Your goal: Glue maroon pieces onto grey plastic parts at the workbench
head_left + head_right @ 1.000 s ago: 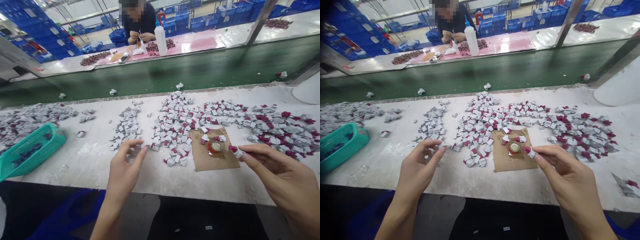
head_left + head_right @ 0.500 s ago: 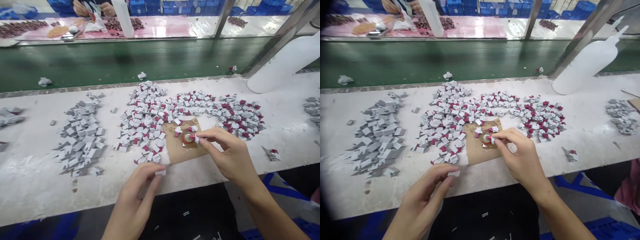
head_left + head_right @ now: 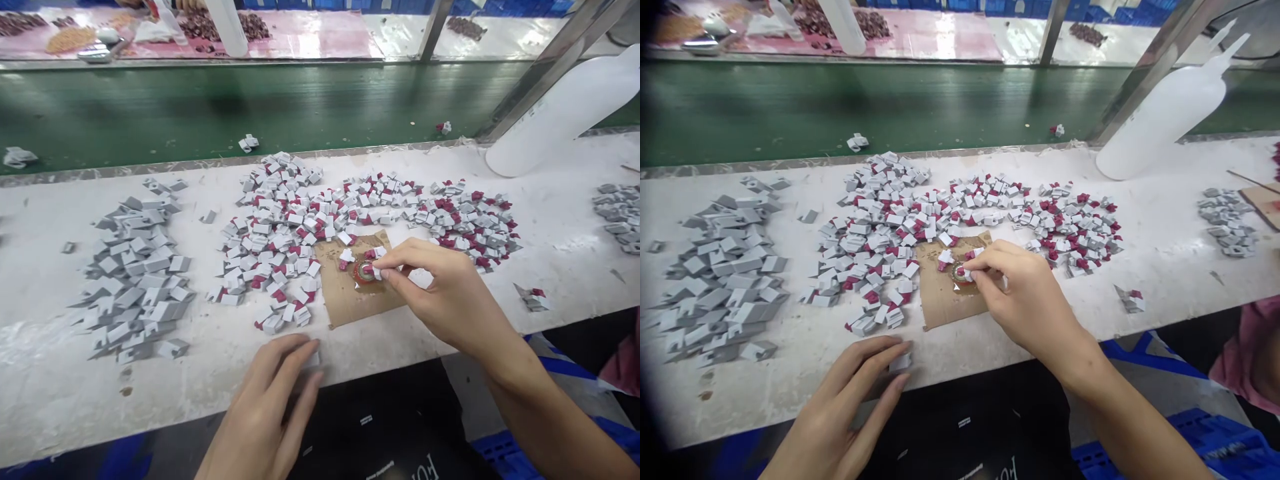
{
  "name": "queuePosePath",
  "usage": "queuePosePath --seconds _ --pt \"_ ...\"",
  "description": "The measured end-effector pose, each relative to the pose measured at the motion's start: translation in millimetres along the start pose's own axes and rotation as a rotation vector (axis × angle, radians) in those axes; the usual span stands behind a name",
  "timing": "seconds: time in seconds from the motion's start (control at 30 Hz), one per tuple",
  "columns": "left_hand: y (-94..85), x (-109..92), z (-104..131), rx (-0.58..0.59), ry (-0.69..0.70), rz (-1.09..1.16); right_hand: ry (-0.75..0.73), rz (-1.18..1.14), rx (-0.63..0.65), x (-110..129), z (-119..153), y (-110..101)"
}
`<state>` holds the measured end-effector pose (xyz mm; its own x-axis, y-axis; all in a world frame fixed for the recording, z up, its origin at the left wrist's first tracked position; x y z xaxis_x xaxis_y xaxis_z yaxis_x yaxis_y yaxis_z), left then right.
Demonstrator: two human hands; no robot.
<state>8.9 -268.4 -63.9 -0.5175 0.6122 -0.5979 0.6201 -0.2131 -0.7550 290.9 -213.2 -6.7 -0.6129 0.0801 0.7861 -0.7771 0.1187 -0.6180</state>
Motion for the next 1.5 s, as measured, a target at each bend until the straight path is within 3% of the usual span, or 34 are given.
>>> queuePosePath --seconds 0.4,0.53,0.73,0.83,0.93,1.1,1.2,1.5 --pt "2.2 -8 -11 -0.026 -0.062 0.169 0.022 -0.008 -0.003 0 -1 -2" --pt "0.6 -18 -27 -0.057 -0.045 0.269 0.035 0.022 -0.036 -1 -1 -3" --pt "3.9 -19 -60 -0.166 -0.168 0.458 0.05 -0.001 -0.002 3 -1 0" --pt "7.5 -18 -79 -0.216 -0.243 0.594 0.118 -0.116 -0.063 -2 -1 -5" --pt "12.7 -19 -98 -0.281 -0.311 0.761 0.211 -0.42 -0.116 -14 2 -11" --pt "22.4 -30 -130 -0.331 -0.284 1.003 0.345 -0.909 0.07 -30 11 2" --pt "26.7 -33 -139 -0.315 -0.271 1.062 0.385 -1.001 0.125 -33 17 9" --pt "31.3 -33 -139 -0.293 -0.251 1.093 0.371 -1.018 0.104 -33 19 6"
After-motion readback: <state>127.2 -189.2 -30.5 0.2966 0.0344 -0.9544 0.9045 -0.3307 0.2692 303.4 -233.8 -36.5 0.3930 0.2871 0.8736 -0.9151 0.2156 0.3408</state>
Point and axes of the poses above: each hand's wrist, its own z-axis away from the middle knuckle, its own y-axis out of the palm, x = y × z, the point moved 5 cm from there along -z, towards the middle knuckle, and after that the axes turned 13 degrees about y, right-handed, at the moved point
